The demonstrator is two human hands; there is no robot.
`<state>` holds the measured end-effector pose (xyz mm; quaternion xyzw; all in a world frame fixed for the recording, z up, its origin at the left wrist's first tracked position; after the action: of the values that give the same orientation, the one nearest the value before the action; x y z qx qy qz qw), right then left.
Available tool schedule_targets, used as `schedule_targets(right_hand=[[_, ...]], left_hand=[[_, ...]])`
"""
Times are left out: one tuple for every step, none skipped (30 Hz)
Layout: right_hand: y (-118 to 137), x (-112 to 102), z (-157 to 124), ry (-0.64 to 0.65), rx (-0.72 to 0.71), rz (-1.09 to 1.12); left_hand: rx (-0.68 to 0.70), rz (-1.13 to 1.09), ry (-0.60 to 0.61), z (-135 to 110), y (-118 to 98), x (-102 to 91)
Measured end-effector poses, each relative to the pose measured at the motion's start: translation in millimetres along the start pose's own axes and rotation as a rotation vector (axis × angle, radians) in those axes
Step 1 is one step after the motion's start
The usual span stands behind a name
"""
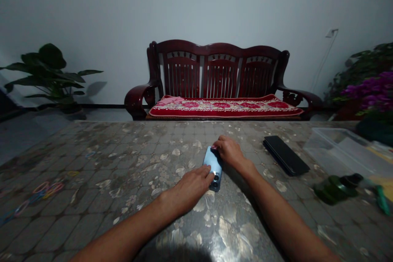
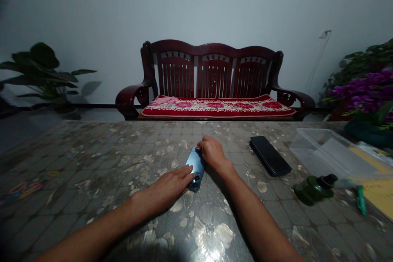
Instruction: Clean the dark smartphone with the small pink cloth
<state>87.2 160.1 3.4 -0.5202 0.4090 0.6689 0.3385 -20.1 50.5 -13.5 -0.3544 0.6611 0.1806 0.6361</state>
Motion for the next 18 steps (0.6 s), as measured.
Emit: schedule_targets(right_hand=[[-4, -2, -1, -0.013, 0.035, -0.024], [-7, -3, -2, -0.013, 0.054, -0.036], [-8, -2, -4, -0.004, 0.06, -0.038], [-8, 0, -5, 0.007, 0.062, -0.032], [-8, 2, -7, 0.018, 0.061, -0.021], [-6, 6, -8, 0.032, 0.057, -0.006], [-4, 9, -10, 0.044, 0.053, 0.013], [-2, 12, -11, 0.054, 0.048, 0.033], [1, 15, -11, 0.064, 0.039, 0.055], [6, 17, -12, 0.076, 0.023, 0.079], [10, 19, -12, 0.091, 0.0, 0.104], [14, 21, -12, 0.106, -0.024, 0.132], [17, 21, -11, 0.119, -0.044, 0.163], [19, 20, -11, 0.124, -0.054, 0.191], [18, 18, -10, 0.114, -0.046, 0.211], [15, 15, -9, 0.089, -0.021, 0.218], [10, 11, -9, 0.052, 0.016, 0.21], [5, 6, -8, 0.012, 0.056, 0.188]], left_hand=[[0.002, 0.005, 0.007, 0, 0, 0.9], [0.004, 0.009, 0.014, 0, 0, 1.8], [0.005, 0.011, 0.022, 0, 0, 2.6], [0.006, 0.011, 0.028, 0, 1, 3.2], [0.005, 0.01, 0.03, 0, 1, 3.1], [0.003, 0.01, 0.03, 0, 1, 2.7], [0.001, 0.009, 0.03, 0, 1, 2.0], [0.001, 0.009, 0.029, 0, 1, 0.9], [0.002, 0.01, 0.027, 0, 0, -0.3], [0.005, 0.009, 0.025, 0, -1, -1.5], [0.008, 0.006, 0.024, 0, -2, -2.5], [0.01, 0.001, 0.024, 1, -3, -3.2], [0.009, -0.008, 0.024, 1, -3, -3.5], [0.003, -0.018, 0.024, 1, -3, -3.5], [-0.006, -0.031, 0.023, 1, -2, -3.1], [-0.016, -0.042, 0.022, 1, -1, -2.6], [-0.027, -0.051, 0.024, 1, 0, -1.8], [-0.036, -0.058, 0.026, 1, 2, -1.2]])
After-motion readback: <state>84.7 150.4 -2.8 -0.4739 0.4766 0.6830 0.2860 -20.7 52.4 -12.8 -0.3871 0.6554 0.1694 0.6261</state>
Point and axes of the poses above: each hand's wrist, its own z-axis towards the middle knuckle, its own x-axis out of the palm, y = z × x, the point moved 8 cm from there along z, towards the middle knuckle, and after that the axes turned 3 degrees about y, right-handed, at the moved point
